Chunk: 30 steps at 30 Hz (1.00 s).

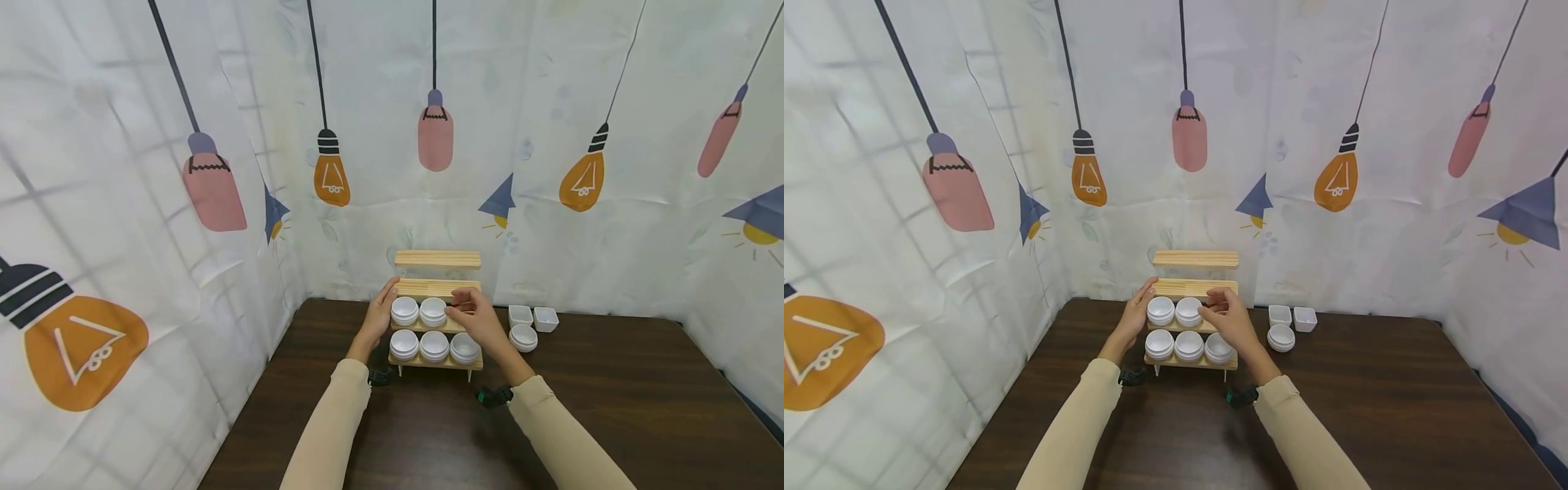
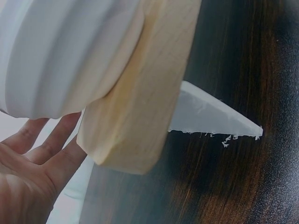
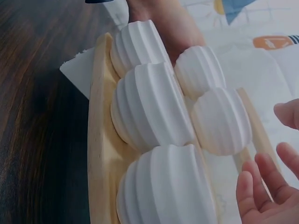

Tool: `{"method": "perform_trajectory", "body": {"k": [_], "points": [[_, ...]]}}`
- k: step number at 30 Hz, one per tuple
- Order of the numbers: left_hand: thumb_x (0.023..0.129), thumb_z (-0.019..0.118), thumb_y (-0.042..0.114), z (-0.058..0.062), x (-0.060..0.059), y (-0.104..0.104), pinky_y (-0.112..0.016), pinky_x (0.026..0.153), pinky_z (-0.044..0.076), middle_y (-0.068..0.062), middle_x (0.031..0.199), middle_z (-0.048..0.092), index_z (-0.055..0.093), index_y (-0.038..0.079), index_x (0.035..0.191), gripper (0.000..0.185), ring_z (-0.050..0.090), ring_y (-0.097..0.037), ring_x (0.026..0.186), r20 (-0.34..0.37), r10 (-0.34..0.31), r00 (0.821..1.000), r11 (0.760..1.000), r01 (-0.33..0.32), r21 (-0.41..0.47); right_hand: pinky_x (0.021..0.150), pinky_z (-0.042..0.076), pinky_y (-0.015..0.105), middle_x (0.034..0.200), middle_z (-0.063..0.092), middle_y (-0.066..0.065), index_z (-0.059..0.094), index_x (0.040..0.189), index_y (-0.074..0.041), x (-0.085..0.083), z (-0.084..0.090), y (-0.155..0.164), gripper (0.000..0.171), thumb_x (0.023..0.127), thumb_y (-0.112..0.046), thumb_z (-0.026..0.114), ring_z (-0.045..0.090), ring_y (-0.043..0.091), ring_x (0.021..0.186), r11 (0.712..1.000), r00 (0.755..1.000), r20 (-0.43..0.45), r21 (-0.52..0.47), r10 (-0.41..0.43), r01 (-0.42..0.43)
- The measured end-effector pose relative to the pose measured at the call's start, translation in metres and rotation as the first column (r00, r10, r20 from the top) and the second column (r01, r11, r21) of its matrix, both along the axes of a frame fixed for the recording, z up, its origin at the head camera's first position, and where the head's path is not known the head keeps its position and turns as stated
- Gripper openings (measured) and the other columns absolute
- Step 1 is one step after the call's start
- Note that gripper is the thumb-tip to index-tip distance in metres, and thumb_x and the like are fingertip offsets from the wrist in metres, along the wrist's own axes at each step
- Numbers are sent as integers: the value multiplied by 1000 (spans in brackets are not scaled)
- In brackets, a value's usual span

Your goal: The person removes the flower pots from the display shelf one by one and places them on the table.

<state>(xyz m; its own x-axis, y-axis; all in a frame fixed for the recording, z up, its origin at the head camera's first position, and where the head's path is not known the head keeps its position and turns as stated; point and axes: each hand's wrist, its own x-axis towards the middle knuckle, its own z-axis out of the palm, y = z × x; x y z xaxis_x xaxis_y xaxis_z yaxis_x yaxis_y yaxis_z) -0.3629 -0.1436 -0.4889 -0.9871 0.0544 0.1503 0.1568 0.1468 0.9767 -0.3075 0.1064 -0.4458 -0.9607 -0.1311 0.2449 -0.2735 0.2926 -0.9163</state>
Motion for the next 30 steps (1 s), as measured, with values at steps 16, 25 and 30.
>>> {"method": "perform_trajectory", "body": {"k": [16, 25, 30], "points": [[109, 44, 46, 1, 0, 3, -55, 123, 28, -5, 163, 41, 47, 29, 154, 48, 36, -30, 150, -1, -2, 1000, 1000, 2, 13, 97, 53, 47, 134, 59, 17, 54, 141, -12, 1, -6, -7, 54, 95, -31, 75, 61, 32, 118, 996, 995, 102, 83, 12, -20], [110, 44, 44, 4, 3, 1, -54, 124, 25, -5, 165, 38, 46, 28, 156, 49, 33, -30, 152, -5, -9, 1000, 1000, 9, 24, 92, 53, 41, 130, 63, 14, 57, 140, -16, -3, -7, -13, 58, 90, -36, 79, 62, 26, 112, 990, 992, 128, 137, -8, -10], [109, 44, 46, 3, 2, 1, -56, 123, 26, -5, 165, 38, 45, 29, 156, 50, 34, -30, 151, 2, -16, 1000, 999, 16, 36, 92, 52, 42, 127, 65, 14, 58, 137, -14, -4, -8, -16, 59, 88, -35, 82, 62, 26, 110, 988, 992, 123, 154, -36, 17]]}}
